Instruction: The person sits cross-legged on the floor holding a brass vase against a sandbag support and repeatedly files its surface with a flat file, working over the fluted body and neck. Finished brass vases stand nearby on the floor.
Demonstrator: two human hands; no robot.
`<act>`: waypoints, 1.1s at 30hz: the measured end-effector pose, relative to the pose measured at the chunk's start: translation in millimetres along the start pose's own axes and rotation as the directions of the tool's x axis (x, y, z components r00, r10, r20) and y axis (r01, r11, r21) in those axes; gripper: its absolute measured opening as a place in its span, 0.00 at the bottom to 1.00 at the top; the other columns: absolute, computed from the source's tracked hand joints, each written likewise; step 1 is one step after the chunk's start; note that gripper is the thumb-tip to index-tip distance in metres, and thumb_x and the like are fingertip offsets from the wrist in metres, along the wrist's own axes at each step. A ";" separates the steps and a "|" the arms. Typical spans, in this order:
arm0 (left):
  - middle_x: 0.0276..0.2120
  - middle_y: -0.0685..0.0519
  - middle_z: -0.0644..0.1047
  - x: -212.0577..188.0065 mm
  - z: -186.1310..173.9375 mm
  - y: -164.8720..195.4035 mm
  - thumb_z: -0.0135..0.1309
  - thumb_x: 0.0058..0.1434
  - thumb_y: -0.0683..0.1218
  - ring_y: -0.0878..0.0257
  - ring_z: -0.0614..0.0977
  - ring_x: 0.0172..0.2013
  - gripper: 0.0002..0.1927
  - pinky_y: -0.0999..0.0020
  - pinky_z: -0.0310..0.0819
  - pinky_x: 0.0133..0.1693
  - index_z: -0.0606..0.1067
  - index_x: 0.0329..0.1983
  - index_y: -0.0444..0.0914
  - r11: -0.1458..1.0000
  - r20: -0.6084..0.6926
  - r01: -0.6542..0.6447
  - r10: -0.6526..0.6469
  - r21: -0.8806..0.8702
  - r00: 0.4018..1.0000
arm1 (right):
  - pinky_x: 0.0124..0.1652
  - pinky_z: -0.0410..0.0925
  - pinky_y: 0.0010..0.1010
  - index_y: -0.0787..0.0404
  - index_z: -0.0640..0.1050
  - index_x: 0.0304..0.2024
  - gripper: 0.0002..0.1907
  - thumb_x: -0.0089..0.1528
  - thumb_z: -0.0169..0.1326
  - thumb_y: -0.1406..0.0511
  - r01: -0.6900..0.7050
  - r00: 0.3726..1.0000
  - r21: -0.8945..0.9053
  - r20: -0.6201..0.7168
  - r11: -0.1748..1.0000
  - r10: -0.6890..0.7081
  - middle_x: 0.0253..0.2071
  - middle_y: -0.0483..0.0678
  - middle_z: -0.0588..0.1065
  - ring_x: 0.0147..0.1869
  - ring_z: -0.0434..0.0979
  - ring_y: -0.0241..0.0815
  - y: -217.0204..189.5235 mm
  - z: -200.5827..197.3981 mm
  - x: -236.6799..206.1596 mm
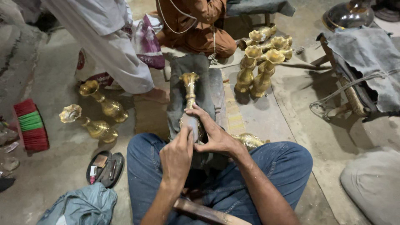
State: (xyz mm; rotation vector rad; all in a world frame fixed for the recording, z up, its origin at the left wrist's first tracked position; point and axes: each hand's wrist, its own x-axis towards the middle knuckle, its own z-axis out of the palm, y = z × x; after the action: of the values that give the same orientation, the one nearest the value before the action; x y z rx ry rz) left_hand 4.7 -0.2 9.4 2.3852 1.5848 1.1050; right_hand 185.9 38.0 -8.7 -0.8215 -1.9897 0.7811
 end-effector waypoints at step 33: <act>0.32 0.44 0.83 0.1 -4.6 1.0 0.51 0.67 0.47 0.46 0.84 0.28 0.12 0.53 0.77 0.27 0.76 0.50 0.39 0.999 0.029 0.006 -0.007 0.031 1.000 | 0.78 0.48 0.46 0.57 0.59 0.73 0.51 0.51 0.67 0.62 -0.062 0.998 0.028 0.001 0.998 0.062 0.75 0.52 0.59 0.86 0.45 0.55 -9.4 -3.3 0.6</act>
State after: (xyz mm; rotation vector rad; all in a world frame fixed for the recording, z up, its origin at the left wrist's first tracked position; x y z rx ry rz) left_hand 2.8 -2.1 13.3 2.4022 1.6118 1.0473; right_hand 186.0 33.6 0.2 -0.8700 -1.9572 0.8433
